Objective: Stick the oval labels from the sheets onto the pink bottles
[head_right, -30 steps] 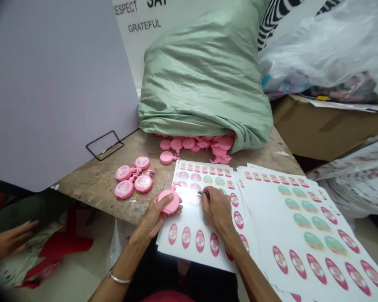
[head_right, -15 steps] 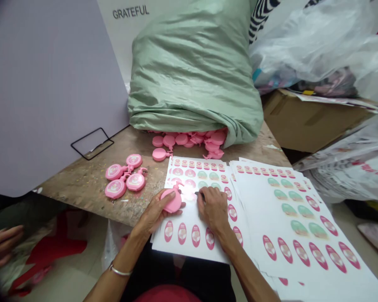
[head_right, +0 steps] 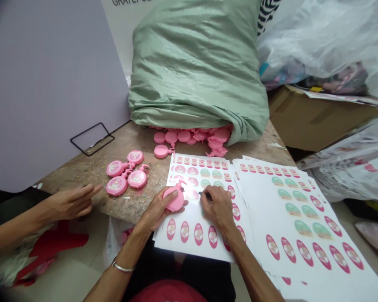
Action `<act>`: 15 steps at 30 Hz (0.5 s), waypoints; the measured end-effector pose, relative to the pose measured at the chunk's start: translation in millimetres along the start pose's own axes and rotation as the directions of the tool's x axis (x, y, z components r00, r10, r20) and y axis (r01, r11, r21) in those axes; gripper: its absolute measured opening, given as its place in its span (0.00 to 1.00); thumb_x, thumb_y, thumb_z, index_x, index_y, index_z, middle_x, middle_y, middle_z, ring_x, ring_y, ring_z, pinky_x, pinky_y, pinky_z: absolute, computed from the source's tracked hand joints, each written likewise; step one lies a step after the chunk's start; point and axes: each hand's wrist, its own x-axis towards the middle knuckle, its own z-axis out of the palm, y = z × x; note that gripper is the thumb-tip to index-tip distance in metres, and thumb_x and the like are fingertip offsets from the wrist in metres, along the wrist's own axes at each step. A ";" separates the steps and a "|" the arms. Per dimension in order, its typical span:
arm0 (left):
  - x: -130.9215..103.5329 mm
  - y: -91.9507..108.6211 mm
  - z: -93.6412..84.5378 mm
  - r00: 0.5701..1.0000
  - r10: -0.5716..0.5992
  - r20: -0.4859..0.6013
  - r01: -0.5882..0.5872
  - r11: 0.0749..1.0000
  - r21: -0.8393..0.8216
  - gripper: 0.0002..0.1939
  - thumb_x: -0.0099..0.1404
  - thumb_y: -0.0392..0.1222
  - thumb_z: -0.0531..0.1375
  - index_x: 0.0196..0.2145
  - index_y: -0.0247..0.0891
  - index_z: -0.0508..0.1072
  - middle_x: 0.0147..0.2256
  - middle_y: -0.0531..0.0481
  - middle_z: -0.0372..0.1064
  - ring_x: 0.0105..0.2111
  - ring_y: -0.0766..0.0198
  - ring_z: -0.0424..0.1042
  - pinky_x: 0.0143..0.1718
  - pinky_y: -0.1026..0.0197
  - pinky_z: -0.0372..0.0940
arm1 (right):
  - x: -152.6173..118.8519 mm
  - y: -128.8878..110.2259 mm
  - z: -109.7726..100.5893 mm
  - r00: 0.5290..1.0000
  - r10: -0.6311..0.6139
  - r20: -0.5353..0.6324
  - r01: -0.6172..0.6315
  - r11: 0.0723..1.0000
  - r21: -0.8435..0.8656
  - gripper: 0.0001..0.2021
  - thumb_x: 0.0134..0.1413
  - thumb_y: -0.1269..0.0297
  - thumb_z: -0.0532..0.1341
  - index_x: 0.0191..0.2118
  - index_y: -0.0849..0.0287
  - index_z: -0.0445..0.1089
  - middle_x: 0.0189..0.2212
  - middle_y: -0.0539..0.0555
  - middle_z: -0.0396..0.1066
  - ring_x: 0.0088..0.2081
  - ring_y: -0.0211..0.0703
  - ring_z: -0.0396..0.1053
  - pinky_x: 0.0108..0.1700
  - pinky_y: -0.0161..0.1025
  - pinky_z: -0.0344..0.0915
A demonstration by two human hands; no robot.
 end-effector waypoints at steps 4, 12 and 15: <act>-0.2 -0.7 -0.3 1.000 0.004 0.004 -0.004 1.000 -0.001 0.22 0.57 0.48 0.67 0.45 0.34 0.69 0.39 0.41 0.72 0.36 0.56 0.77 0.34 0.60 0.71 | -0.3 -0.2 2.4 1.000 0.005 -0.015 -0.005 1.000 -0.026 0.10 0.56 0.58 0.59 0.28 0.57 0.66 0.25 0.51 0.70 0.31 0.44 0.64 0.38 0.42 0.52; 0.2 -2.7 -2.2 0.999 0.030 0.031 -0.030 0.999 -0.018 0.21 0.58 0.48 0.66 0.45 0.34 0.69 0.38 0.43 0.72 0.35 0.57 0.77 0.34 0.61 0.71 | -3.7 -11.1 -1.1 0.977 -0.107 -0.187 0.108 0.994 -0.006 0.09 0.53 0.58 0.63 0.29 0.57 0.66 0.26 0.52 0.71 0.30 0.43 0.65 0.40 0.43 0.57; 0.6 -4.0 -3.3 0.998 0.046 0.050 -0.045 0.999 -0.017 0.21 0.58 0.48 0.66 0.45 0.33 0.69 0.38 0.44 0.72 0.36 0.57 0.77 0.35 0.60 0.71 | -0.9 -17.2 -12.7 0.979 0.063 -0.193 -0.024 0.980 0.197 0.09 0.52 0.57 0.63 0.29 0.57 0.66 0.25 0.51 0.70 0.29 0.42 0.65 0.37 0.41 0.61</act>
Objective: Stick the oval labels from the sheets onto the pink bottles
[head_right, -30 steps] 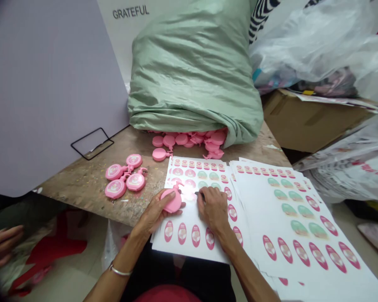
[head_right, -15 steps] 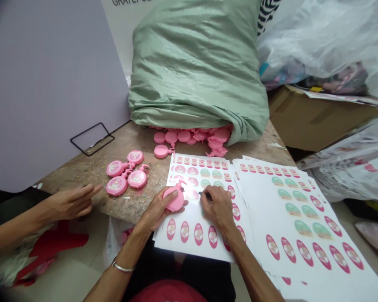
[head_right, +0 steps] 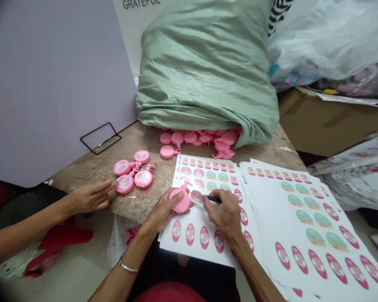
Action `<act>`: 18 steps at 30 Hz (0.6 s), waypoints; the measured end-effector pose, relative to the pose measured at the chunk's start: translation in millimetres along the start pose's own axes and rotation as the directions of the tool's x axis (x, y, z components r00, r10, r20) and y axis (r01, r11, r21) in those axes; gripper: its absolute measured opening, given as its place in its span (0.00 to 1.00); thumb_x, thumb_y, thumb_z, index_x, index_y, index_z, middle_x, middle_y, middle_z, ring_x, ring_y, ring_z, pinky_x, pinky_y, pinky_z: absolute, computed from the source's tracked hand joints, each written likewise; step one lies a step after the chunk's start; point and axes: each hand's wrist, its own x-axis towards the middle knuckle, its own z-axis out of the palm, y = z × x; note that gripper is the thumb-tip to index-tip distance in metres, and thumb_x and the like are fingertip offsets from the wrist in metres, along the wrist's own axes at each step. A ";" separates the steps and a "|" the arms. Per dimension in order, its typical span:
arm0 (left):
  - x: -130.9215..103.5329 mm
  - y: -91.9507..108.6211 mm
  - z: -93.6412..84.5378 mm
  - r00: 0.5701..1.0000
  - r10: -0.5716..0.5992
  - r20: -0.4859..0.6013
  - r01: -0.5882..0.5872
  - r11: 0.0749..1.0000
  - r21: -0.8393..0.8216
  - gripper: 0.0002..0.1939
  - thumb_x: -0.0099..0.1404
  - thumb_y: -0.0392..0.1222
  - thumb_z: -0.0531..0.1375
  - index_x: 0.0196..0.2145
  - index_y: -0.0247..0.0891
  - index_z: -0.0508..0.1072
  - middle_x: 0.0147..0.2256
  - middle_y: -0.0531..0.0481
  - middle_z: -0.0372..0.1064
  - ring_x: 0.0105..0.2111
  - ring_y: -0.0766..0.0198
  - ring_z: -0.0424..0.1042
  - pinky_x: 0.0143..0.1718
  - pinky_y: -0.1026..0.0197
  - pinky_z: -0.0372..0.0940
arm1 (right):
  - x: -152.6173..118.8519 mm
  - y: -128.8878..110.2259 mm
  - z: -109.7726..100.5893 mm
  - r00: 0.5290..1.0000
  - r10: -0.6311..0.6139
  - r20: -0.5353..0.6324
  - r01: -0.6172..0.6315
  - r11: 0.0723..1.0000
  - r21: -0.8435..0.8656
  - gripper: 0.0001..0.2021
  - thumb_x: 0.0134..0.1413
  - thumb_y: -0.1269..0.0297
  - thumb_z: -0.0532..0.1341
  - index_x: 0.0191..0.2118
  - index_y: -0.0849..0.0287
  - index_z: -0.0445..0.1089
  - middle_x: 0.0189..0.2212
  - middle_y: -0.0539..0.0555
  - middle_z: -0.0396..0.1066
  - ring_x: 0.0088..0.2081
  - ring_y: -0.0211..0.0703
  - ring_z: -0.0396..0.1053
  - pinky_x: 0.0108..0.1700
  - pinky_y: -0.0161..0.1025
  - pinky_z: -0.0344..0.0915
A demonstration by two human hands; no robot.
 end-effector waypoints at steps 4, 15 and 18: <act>-1.7 -0.5 0.9 1.000 0.029 0.002 -0.029 0.999 -0.038 0.22 0.57 0.50 0.66 0.45 0.34 0.69 0.38 0.43 0.72 0.35 0.57 0.77 0.36 0.57 0.72 | 8.7 -17.1 -12.1 0.962 0.255 0.095 -0.270 0.932 0.242 0.11 0.51 0.54 0.63 0.30 0.57 0.70 0.27 0.51 0.72 0.28 0.40 0.68 0.31 0.38 0.64; -19.3 8.0 1.4 0.995 0.003 -0.102 -0.021 0.985 -0.174 0.30 0.65 0.61 0.53 0.50 0.30 0.71 0.44 0.35 0.73 0.40 0.51 0.74 0.34 0.53 0.75 | -1.0 -58.3 6.6 0.959 0.155 0.236 -0.238 0.893 0.383 0.10 0.55 0.57 0.62 0.37 0.55 0.77 0.34 0.53 0.76 0.35 0.44 0.70 0.36 0.40 0.66; -21.8 9.7 2.3 0.993 0.009 -0.115 -0.030 0.983 -0.183 0.28 0.66 0.59 0.53 0.48 0.29 0.72 0.44 0.35 0.73 0.41 0.51 0.74 0.34 0.54 0.75 | -1.9 -61.2 9.0 0.961 0.139 0.239 -0.224 0.899 0.376 0.10 0.55 0.58 0.62 0.38 0.55 0.77 0.33 0.53 0.75 0.33 0.42 0.69 0.36 0.40 0.66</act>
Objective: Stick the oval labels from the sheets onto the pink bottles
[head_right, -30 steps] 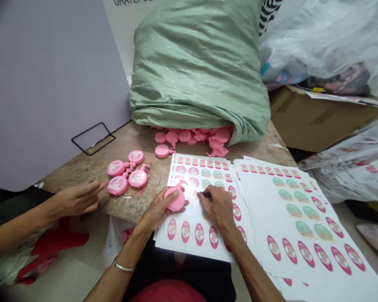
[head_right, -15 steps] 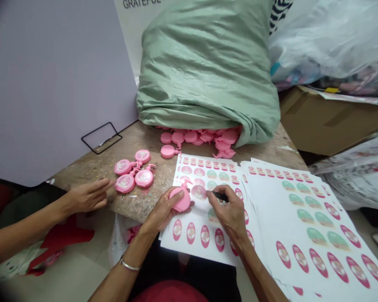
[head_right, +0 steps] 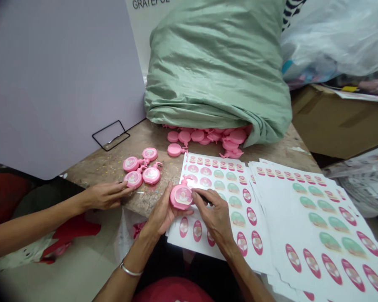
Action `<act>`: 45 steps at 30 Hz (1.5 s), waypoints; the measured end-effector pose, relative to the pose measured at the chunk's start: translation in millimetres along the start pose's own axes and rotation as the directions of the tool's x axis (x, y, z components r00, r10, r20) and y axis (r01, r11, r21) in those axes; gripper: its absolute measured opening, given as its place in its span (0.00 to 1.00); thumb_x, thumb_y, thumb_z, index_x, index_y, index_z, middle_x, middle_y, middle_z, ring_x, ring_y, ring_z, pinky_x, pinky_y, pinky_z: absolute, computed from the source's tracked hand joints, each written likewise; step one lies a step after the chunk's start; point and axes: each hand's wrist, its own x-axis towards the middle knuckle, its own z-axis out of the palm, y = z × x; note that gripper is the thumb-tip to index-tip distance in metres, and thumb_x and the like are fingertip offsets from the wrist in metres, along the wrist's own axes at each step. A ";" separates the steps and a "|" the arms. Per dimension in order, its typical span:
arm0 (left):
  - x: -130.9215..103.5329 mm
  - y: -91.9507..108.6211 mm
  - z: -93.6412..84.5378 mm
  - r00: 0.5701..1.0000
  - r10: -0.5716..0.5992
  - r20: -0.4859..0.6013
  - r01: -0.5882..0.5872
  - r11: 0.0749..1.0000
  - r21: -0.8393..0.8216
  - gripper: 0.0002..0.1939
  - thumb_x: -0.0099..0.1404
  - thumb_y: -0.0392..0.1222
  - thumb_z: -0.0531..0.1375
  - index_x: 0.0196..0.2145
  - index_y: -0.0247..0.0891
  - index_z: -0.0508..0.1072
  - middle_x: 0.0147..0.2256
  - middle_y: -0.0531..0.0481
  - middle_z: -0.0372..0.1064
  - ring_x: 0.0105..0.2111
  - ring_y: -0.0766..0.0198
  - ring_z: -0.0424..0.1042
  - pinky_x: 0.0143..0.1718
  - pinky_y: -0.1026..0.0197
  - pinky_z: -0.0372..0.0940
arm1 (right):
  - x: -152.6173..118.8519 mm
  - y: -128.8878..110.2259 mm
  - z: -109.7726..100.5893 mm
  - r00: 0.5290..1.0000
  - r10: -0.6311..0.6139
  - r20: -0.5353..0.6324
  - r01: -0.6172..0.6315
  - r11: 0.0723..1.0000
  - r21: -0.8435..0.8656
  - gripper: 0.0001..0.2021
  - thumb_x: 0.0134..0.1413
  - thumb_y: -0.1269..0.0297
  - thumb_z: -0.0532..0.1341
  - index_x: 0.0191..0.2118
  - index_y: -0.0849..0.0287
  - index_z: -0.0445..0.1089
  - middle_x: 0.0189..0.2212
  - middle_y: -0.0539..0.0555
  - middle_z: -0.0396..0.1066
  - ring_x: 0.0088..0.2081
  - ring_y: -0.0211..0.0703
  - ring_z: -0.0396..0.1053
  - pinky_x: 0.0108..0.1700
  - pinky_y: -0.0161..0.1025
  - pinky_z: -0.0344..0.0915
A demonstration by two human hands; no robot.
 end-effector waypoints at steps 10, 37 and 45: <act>-2.0 2.0 5.2 1.000 0.030 -0.009 -0.029 0.999 0.022 0.26 0.66 0.57 0.54 0.49 0.31 0.71 0.43 0.36 0.73 0.43 0.51 0.73 0.36 0.54 0.75 | 0.4 -5.3 -0.7 0.999 -0.029 -0.014 0.029 0.999 -0.015 0.10 0.56 0.58 0.62 0.39 0.56 0.77 0.32 0.53 0.74 0.32 0.41 0.66 0.36 0.40 0.65; -5.7 6.0 9.5 0.989 0.108 0.098 -0.116 0.990 0.079 0.18 0.64 0.52 0.59 0.44 0.35 0.71 0.38 0.45 0.70 0.36 0.62 0.73 0.33 0.61 0.74 | 4.2 -6.4 0.7 0.990 -0.142 -0.011 0.140 0.987 -0.081 0.10 0.58 0.60 0.61 0.41 0.58 0.76 0.27 0.52 0.70 0.29 0.40 0.63 0.36 0.41 0.62; -6.3 1.9 4.8 0.984 0.151 0.097 -0.163 0.978 0.131 0.19 0.58 0.45 0.66 0.44 0.35 0.71 0.40 0.47 0.69 0.37 0.62 0.72 0.35 0.59 0.74 | 6.3 -2.5 -5.1 0.973 -0.228 0.032 0.221 0.885 -0.410 0.13 0.59 0.56 0.59 0.41 0.57 0.76 0.27 0.54 0.71 0.32 0.45 0.66 0.39 0.46 0.60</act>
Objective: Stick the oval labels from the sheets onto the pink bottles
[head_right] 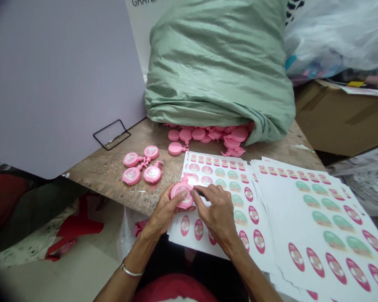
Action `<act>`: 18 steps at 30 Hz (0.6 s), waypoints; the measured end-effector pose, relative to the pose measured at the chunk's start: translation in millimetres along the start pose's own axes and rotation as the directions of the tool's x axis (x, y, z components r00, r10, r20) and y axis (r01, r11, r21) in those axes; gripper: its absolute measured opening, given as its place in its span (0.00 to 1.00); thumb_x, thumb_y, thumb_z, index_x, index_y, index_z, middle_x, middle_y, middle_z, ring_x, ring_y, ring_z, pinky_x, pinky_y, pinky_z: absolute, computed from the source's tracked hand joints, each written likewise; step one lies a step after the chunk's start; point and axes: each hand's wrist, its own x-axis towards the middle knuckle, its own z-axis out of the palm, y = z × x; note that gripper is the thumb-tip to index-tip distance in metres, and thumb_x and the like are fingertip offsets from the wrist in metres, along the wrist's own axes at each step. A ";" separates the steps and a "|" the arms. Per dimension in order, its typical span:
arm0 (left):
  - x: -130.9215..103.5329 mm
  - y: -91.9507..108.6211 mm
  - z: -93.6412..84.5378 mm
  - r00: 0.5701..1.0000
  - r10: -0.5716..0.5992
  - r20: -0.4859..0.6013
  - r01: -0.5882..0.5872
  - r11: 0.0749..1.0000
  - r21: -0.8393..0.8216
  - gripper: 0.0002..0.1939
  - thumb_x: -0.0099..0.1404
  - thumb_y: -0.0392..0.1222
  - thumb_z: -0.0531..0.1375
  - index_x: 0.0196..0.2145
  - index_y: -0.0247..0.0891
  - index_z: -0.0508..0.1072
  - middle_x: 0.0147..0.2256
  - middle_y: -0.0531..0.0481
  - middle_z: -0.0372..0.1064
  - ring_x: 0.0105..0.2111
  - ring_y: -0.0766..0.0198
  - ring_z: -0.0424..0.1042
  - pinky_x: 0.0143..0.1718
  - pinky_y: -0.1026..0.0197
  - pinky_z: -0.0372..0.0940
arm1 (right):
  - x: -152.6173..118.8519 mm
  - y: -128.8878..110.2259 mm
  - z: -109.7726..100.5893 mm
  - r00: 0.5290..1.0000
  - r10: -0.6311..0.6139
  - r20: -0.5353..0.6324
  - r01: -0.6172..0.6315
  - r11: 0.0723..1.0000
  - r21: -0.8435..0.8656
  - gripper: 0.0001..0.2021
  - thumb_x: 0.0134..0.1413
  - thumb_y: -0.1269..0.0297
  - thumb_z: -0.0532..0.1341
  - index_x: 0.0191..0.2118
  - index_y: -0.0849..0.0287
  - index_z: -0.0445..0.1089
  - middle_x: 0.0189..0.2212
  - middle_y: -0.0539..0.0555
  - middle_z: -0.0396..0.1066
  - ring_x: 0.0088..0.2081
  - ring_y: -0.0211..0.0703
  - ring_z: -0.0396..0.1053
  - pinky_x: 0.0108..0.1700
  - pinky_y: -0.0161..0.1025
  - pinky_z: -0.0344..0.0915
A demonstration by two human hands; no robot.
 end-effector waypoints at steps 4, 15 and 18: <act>-1.3 0.3 -1.3 1.000 -0.013 0.019 0.013 1.000 -0.009 0.21 0.58 0.45 0.65 0.47 0.35 0.68 0.42 0.44 0.71 0.39 0.57 0.74 0.39 0.54 0.73 | 5.1 3.9 -5.9 0.992 0.124 -0.021 -0.125 0.991 -0.049 0.21 0.56 0.50 0.59 0.48 0.59 0.73 0.37 0.59 0.74 0.39 0.53 0.69 0.45 0.52 0.62; -14.4 2.4 -0.8 0.985 -0.133 0.105 0.140 0.989 -0.054 0.25 0.53 0.35 0.66 0.49 0.36 0.67 0.43 0.43 0.72 0.35 0.58 0.76 0.33 0.60 0.71 | 5.5 6.4 16.2 0.897 0.401 0.187 -0.439 0.755 0.488 0.25 0.47 0.46 0.65 0.46 0.58 0.69 0.46 0.59 0.72 0.46 0.50 0.70 0.48 0.46 0.67; -14.2 4.5 -9.7 0.990 -0.116 0.084 0.125 0.986 -0.110 0.22 0.55 0.33 0.64 0.49 0.36 0.67 0.45 0.41 0.72 0.42 0.51 0.76 0.39 0.55 0.71 | 4.6 17.9 8.0 0.898 0.409 0.165 -0.439 0.796 0.418 0.24 0.49 0.46 0.63 0.46 0.59 0.70 0.43 0.59 0.73 0.42 0.48 0.70 0.42 0.44 0.68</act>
